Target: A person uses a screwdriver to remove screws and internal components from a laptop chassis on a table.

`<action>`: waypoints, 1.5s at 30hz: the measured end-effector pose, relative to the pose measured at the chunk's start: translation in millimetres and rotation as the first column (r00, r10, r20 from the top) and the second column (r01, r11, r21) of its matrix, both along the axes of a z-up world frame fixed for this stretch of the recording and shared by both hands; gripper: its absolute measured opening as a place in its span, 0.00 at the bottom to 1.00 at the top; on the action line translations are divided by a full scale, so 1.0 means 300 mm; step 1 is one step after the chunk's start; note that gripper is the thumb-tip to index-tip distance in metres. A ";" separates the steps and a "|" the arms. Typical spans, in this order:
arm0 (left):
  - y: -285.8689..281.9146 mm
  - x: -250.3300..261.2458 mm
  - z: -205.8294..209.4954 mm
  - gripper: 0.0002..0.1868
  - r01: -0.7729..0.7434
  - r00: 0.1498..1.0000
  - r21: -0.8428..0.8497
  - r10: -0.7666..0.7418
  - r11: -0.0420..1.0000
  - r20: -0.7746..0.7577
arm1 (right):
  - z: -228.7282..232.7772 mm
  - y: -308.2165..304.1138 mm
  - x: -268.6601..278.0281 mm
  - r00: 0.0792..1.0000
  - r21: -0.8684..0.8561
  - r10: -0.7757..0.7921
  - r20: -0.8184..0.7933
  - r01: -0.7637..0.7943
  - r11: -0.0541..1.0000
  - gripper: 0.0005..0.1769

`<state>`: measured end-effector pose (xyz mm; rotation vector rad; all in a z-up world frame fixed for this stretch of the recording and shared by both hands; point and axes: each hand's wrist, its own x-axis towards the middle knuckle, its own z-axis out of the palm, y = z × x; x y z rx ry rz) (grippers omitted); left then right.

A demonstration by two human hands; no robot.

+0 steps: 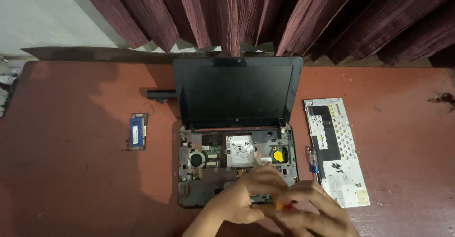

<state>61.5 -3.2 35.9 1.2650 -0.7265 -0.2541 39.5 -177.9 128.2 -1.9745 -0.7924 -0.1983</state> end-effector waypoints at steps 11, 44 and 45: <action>-0.003 -0.001 -0.001 0.17 -0.047 0.997 0.093 0.041 0.995 0.063 | -0.053 -0.038 -0.027 0.998 -0.121 -0.067 -0.018 0.064 0.991 0.12; 0.024 0.021 -0.026 0.23 -0.240 0.946 0.611 0.039 0.754 0.323 | -0.008 -0.039 -0.050 0.917 -0.259 -0.340 -0.207 0.284 0.923 0.12; 0.032 0.028 -0.020 0.23 -0.325 0.917 0.750 -0.003 0.576 0.399 | -0.012 -0.045 -0.047 0.894 -0.293 -0.355 -0.272 0.274 0.916 0.09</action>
